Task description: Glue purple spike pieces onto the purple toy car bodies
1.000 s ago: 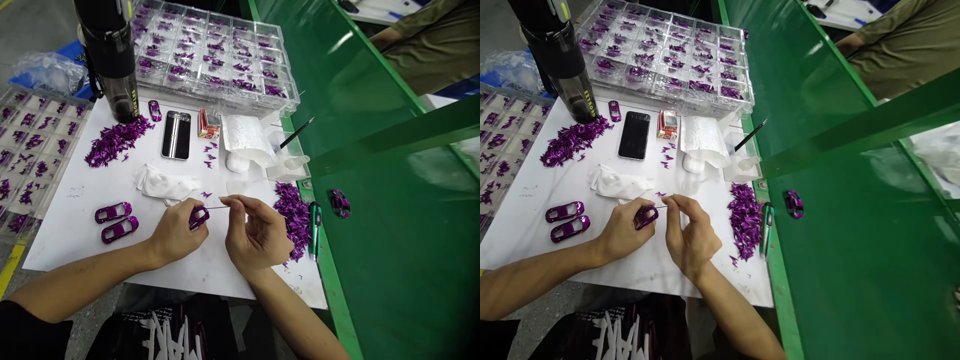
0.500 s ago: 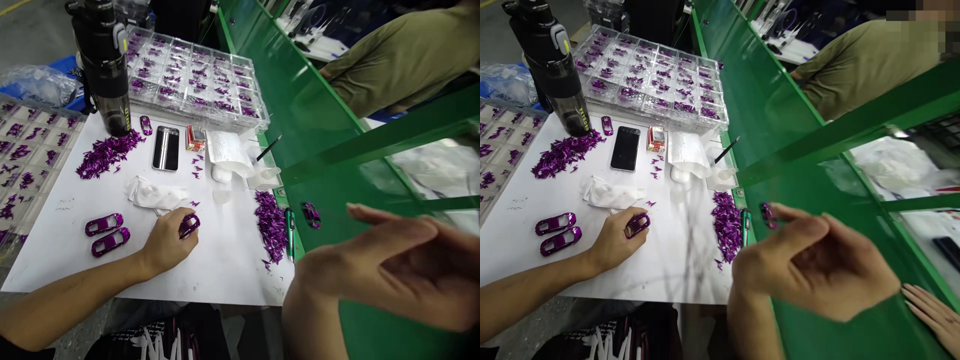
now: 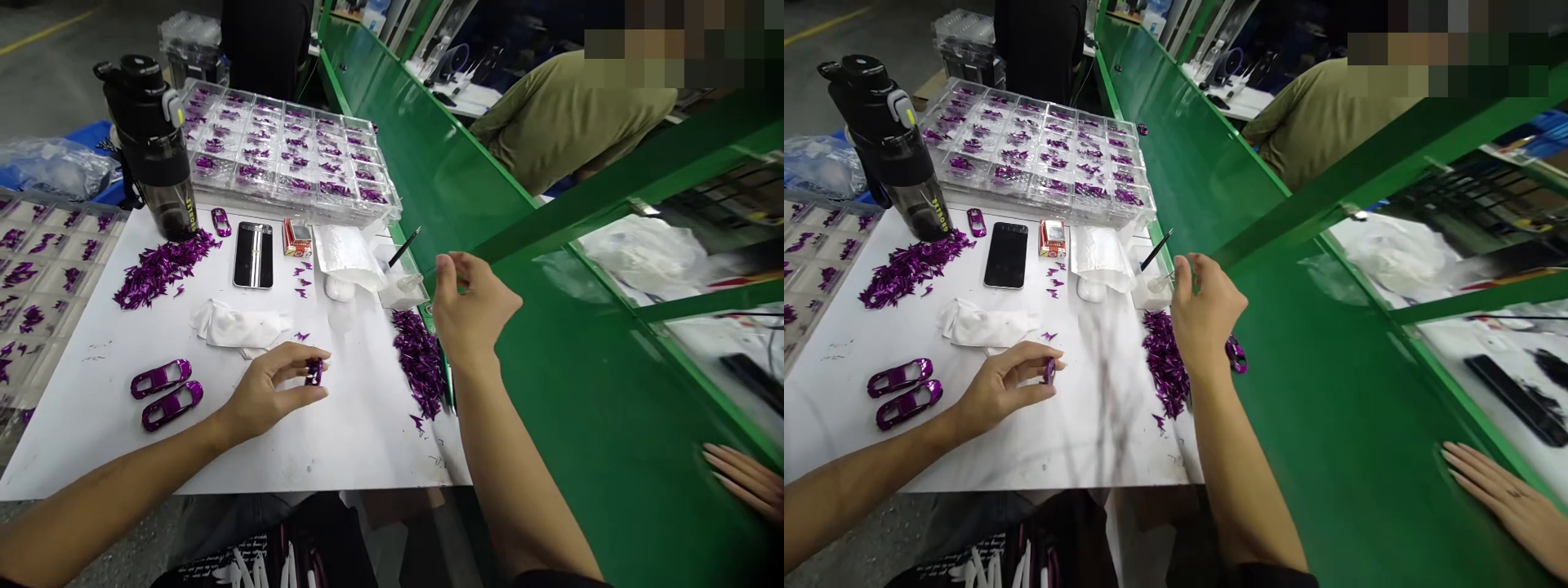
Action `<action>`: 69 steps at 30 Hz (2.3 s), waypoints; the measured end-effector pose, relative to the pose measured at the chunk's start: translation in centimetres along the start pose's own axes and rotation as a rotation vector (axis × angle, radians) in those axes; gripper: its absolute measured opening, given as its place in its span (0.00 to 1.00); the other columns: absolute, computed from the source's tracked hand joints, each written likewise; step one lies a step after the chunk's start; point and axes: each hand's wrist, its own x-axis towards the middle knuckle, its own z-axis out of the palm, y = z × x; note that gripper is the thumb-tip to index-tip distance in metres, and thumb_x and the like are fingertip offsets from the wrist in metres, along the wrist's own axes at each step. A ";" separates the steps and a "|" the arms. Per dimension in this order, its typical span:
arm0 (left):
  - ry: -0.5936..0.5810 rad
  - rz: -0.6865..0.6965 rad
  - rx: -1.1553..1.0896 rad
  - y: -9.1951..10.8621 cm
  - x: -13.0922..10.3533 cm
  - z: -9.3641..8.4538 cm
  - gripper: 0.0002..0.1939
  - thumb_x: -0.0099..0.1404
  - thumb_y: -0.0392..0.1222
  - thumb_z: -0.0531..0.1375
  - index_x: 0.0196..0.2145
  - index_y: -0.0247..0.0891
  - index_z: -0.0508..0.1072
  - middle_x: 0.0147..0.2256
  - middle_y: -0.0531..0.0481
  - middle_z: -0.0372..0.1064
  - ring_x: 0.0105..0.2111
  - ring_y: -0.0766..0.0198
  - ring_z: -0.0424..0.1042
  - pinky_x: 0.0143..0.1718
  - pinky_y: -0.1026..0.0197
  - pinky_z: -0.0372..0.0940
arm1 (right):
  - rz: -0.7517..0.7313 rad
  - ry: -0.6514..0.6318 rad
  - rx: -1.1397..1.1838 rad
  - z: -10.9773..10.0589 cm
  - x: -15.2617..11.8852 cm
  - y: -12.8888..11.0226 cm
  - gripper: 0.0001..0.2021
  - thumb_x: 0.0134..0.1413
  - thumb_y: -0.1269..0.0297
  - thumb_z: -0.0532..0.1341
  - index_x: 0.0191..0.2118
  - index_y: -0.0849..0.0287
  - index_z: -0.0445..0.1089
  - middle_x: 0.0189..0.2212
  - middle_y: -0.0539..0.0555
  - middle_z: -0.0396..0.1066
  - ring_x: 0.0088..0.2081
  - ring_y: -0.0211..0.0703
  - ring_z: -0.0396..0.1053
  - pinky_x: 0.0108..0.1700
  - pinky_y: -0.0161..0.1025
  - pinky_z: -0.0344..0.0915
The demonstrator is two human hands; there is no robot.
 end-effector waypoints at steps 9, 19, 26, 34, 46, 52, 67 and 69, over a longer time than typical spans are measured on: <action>-0.075 -0.164 -0.328 0.5 0.8 -0.4 0.23 0.53 0.46 0.77 0.46 0.42 0.83 0.50 0.43 0.81 0.52 0.50 0.79 0.58 0.45 0.71 | -0.082 -0.656 0.338 -8.4 -11.9 -10.6 0.12 0.65 0.58 0.67 0.51 0.54 0.76 0.39 0.52 0.82 0.36 0.42 0.81 0.37 0.34 0.78; -0.011 -0.200 -0.286 0.6 0.1 -0.3 0.19 0.52 0.42 0.79 0.43 0.42 0.85 0.41 0.45 0.84 0.41 0.58 0.82 0.47 0.57 0.76 | 0.145 -0.673 0.484 -8.2 -13.6 -11.7 0.07 0.61 0.61 0.67 0.42 0.57 0.76 0.28 0.49 0.79 0.28 0.39 0.76 0.31 0.32 0.75; -0.081 -0.204 -0.250 0.1 -0.7 0.2 0.19 0.55 0.43 0.77 0.45 0.43 0.83 0.42 0.44 0.83 0.42 0.56 0.81 0.46 0.57 0.76 | 0.231 -0.735 0.555 -9.4 -14.1 -11.4 0.07 0.61 0.62 0.67 0.42 0.59 0.77 0.29 0.50 0.78 0.29 0.38 0.75 0.35 0.33 0.73; -0.234 -0.312 -0.314 -0.8 -1.5 0.9 0.51 0.48 0.57 0.79 0.67 0.51 0.67 0.65 0.38 0.68 0.67 0.39 0.63 0.63 0.42 0.66 | 0.269 -0.844 0.303 -14.0 -12.3 -7.5 0.14 0.62 0.51 0.64 0.34 0.56 0.76 0.25 0.50 0.76 0.27 0.39 0.72 0.32 0.35 0.68; -0.166 -0.394 -0.244 -0.9 -1.2 1.0 0.25 0.67 0.55 0.68 0.57 0.43 0.76 0.52 0.40 0.74 0.47 0.52 0.76 0.49 0.49 0.71 | 0.761 -0.426 -0.588 -16.0 -6.8 12.4 0.26 0.57 0.42 0.57 0.37 0.63 0.77 0.36 0.71 0.80 0.45 0.68 0.78 0.47 0.57 0.72; -0.105 -0.380 -0.252 -0.5 -1.2 1.4 0.23 0.64 0.54 0.71 0.52 0.41 0.79 0.45 0.42 0.76 0.40 0.56 0.77 0.45 0.52 0.72 | 0.573 -0.413 -0.424 -13.6 -8.1 9.2 0.27 0.54 0.39 0.60 0.37 0.61 0.79 0.37 0.67 0.81 0.46 0.65 0.78 0.50 0.55 0.72; 0.185 -0.347 -0.408 -0.4 -0.7 1.7 0.31 0.60 0.50 0.74 0.56 0.42 0.68 0.39 0.50 0.76 0.34 0.63 0.78 0.41 0.56 0.76 | -0.038 -0.658 0.369 -6.0 -12.1 -9.9 0.16 0.69 0.50 0.60 0.32 0.54 0.72 0.30 0.53 0.76 0.31 0.41 0.75 0.34 0.37 0.73; 0.194 -0.332 -0.411 -0.1 -0.5 1.7 0.31 0.59 0.50 0.74 0.55 0.42 0.68 0.38 0.51 0.74 0.34 0.62 0.77 0.37 0.54 0.78 | 0.147 -0.523 0.278 -4.9 -10.0 -8.5 0.16 0.64 0.48 0.64 0.31 0.54 0.70 0.29 0.52 0.74 0.31 0.43 0.74 0.35 0.40 0.73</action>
